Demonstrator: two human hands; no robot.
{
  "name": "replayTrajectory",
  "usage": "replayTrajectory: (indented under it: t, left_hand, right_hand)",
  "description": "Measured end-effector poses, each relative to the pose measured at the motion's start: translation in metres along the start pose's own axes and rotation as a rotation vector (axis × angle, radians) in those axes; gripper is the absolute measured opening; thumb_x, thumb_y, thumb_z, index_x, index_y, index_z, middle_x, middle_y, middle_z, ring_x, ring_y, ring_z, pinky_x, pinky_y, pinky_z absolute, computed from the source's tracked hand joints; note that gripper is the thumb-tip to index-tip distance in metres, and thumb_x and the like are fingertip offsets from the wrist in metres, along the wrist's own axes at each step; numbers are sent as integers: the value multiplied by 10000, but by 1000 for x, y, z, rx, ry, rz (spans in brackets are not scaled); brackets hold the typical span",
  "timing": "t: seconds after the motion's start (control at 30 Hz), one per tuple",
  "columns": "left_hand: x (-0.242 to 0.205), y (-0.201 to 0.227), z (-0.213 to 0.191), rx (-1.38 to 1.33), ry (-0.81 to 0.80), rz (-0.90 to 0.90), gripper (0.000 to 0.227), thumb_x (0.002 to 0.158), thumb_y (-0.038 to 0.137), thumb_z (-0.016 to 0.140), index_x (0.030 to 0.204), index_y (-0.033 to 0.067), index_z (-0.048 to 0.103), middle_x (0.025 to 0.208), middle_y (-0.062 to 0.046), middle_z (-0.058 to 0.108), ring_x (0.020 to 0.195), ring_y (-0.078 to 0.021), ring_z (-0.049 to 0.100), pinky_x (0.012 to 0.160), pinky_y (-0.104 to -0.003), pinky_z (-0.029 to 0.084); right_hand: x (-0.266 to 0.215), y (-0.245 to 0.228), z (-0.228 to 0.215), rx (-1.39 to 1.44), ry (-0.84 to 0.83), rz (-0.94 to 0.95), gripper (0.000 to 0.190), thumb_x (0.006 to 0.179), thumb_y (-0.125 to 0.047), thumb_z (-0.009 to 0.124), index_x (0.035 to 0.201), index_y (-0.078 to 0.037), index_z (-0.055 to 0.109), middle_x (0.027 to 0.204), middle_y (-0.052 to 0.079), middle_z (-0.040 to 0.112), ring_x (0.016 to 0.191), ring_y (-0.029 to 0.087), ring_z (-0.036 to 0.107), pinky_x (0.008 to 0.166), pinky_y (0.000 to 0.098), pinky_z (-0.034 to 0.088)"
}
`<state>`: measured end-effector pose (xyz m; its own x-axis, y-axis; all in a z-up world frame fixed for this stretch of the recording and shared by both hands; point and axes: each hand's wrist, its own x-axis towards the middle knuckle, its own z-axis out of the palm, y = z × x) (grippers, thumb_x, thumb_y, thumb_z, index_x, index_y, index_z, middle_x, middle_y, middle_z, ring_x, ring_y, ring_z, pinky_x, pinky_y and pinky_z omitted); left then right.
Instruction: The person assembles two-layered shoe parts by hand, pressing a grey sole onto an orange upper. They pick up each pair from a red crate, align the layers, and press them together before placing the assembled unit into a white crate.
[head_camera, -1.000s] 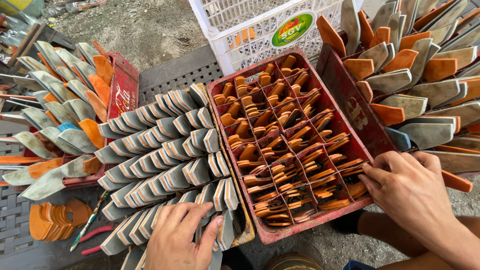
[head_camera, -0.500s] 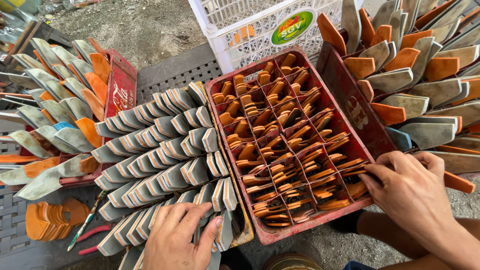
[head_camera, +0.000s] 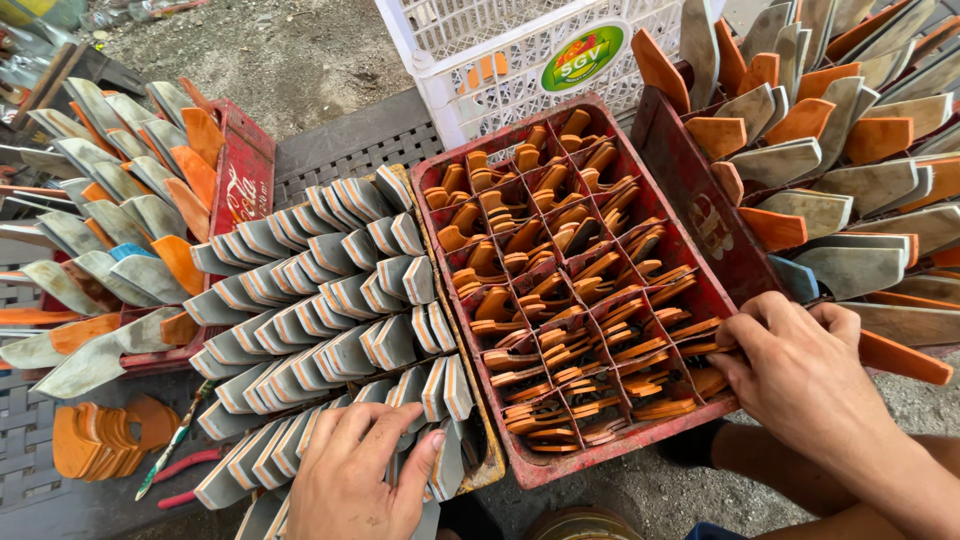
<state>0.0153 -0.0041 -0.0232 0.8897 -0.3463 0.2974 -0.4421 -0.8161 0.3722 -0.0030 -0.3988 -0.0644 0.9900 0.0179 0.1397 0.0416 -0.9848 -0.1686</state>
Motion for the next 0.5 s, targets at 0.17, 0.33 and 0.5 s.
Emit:
replayTrajectory:
  t: [0.17, 0.33, 0.5]
  left_hand:
    - [1, 8, -4, 15, -27, -90, 323, 754, 311, 821, 984, 88, 782, 909, -66, 692, 883, -269, 649, 763, -390, 534]
    - [2, 14, -10, -1, -38, -121, 320, 759, 303, 813, 994, 88, 778, 919, -60, 700, 892, -272, 642, 761, -397, 530]
    - [2, 20, -15, -13, -41, -137, 304, 780, 286, 797, 1006, 84, 771, 927, -53, 705, 930, -277, 639, 786, -408, 524]
  right_hand:
    - [2, 5, -2, -233, -201, -98, 135, 826, -250, 718, 927, -204, 641, 948, -52, 610, 1002, 173, 596, 949, 442, 391]
    - [5, 14, 5, -176, -250, -311, 197, 720, -157, 710, 893, -198, 626, 918, -73, 637, 1002, 179, 602, 863, 372, 440]
    - [7, 18, 16, -23, -195, -364, 381, 678, -129, 711, 1052, -189, 676, 922, -57, 662, 988, 197, 634, 861, 390, 463]
